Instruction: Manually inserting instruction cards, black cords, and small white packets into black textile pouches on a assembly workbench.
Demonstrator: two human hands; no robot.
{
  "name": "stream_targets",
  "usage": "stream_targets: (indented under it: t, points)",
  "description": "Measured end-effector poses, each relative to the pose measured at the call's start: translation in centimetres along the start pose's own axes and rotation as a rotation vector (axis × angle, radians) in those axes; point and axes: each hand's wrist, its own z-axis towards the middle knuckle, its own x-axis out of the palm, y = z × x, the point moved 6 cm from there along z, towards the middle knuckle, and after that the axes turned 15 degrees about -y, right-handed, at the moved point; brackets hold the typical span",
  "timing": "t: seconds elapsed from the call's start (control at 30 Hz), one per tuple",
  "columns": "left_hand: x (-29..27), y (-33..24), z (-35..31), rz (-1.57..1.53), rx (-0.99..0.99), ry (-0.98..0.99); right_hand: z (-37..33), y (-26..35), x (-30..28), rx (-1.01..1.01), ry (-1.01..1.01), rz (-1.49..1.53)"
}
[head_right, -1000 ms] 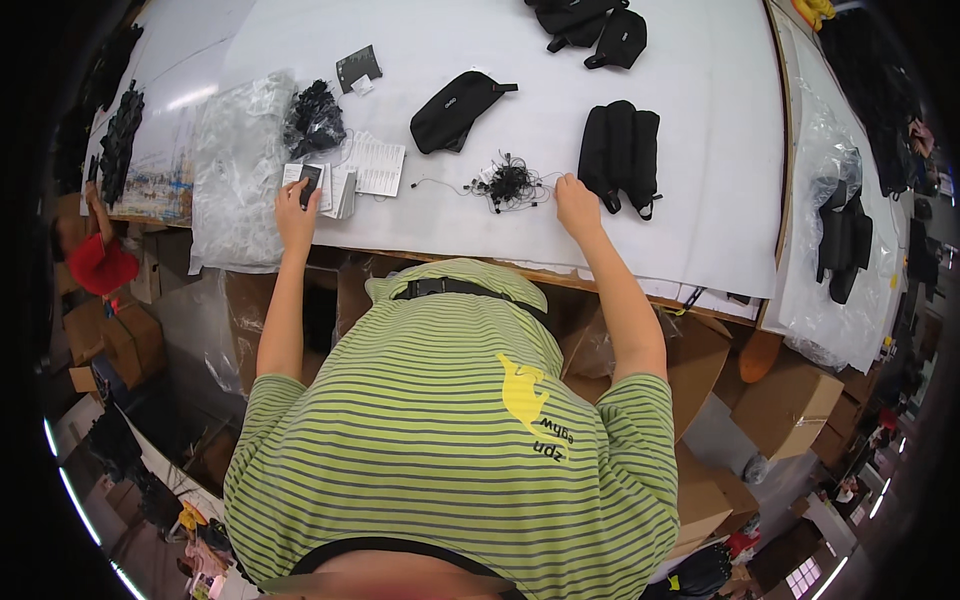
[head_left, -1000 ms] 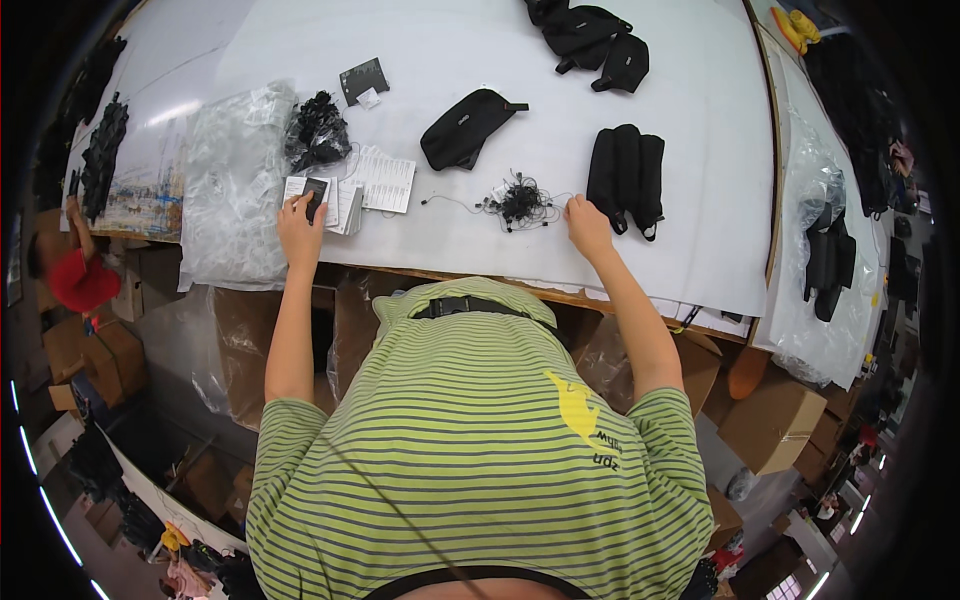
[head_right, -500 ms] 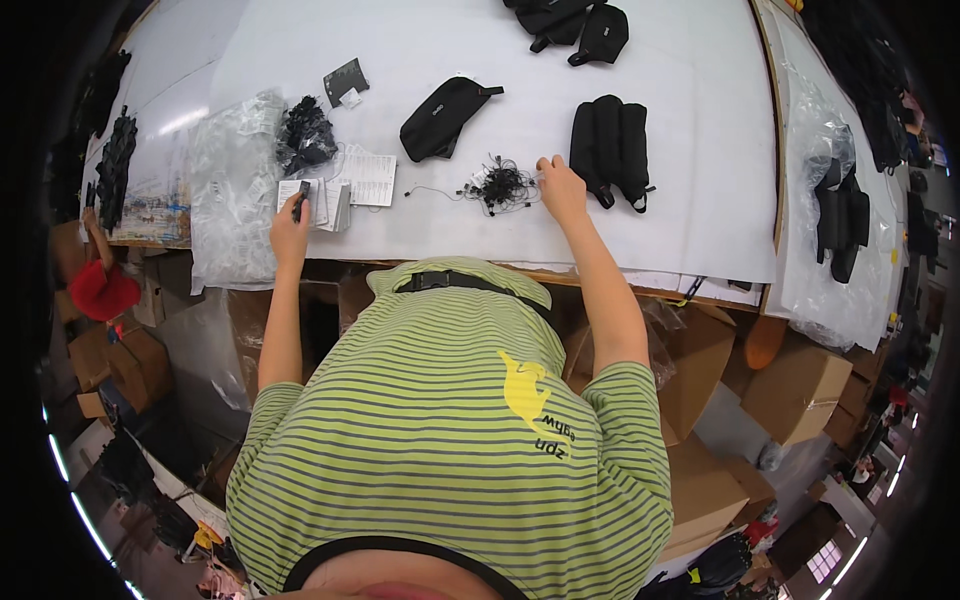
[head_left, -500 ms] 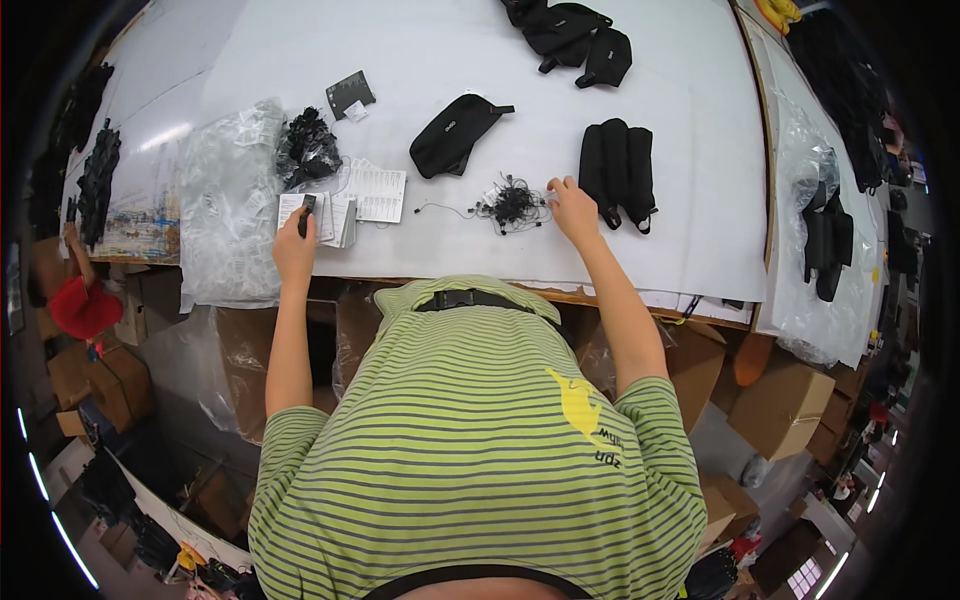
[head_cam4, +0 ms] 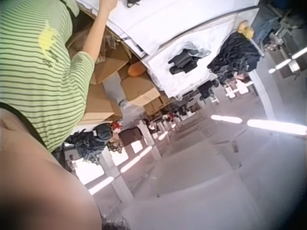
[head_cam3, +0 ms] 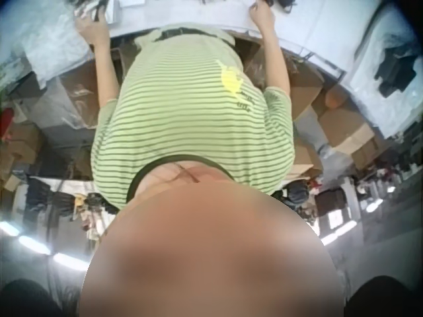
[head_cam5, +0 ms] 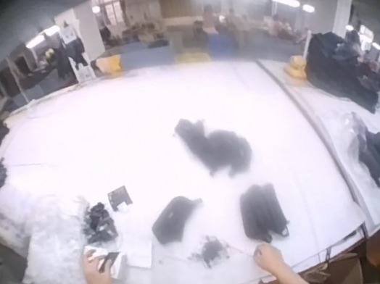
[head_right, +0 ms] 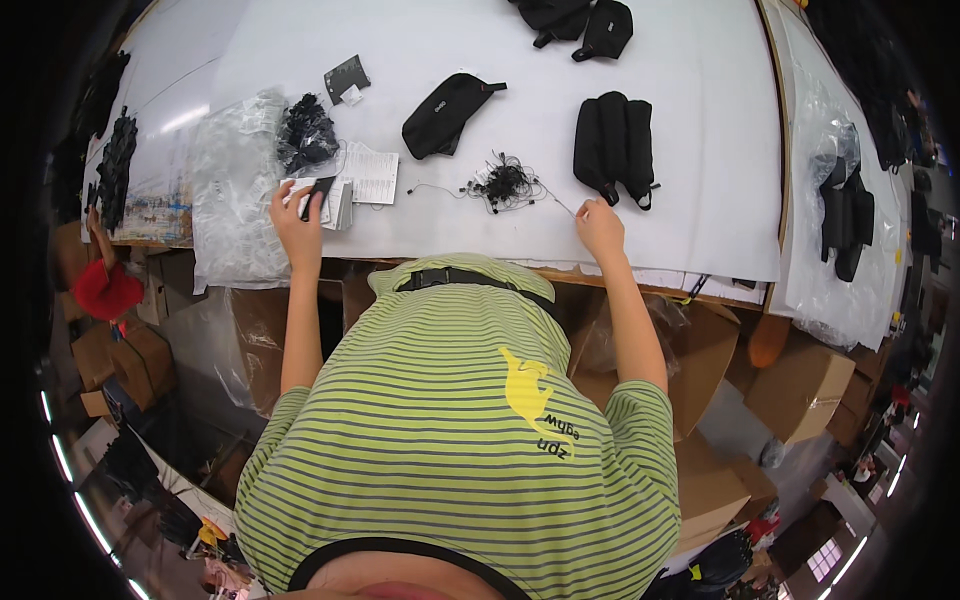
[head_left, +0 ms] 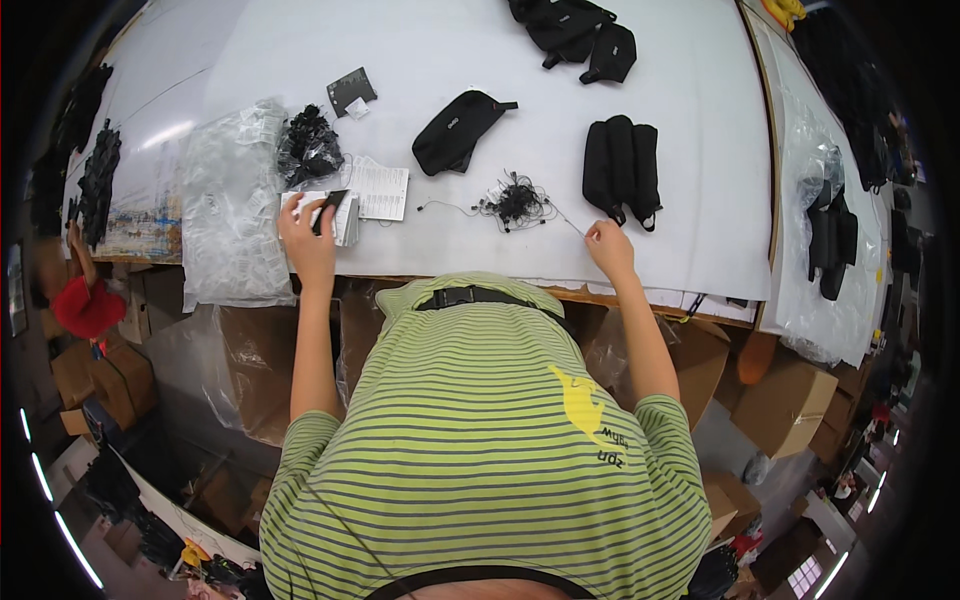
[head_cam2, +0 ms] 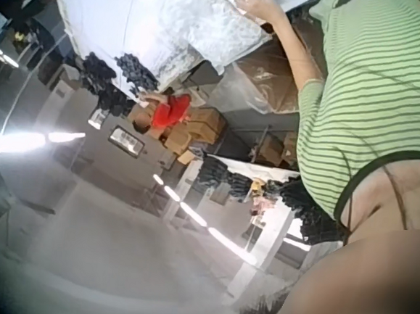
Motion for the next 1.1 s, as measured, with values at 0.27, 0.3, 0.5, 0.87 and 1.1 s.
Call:
stream_targets:
  t: [0.27,0.3,0.5,0.87,1.1]
  points:
    - [3.8,-7.7,-4.9,-0.373,0.025,0.308,-0.1,2.5,-0.8,0.021,-0.149,0.037]
    - [4.1,-8.3,-5.5,-0.382,-0.006,0.377,0.1,2.7,-0.7,0.048,-0.192,0.036]
    - [5.4,-10.4,-6.5,-0.488,-0.188,0.661,1.0,0.5,0.8,0.035,-0.192,0.070]
    - [3.1,-16.5,-4.7,-0.698,-0.264,0.770,-3.2,13.9,-6.8,0.295,0.012,1.208]
    - [2.1,-18.6,-4.2,-0.777,-0.199,0.727,-4.0,17.6,-9.4,0.147,-0.172,1.012]
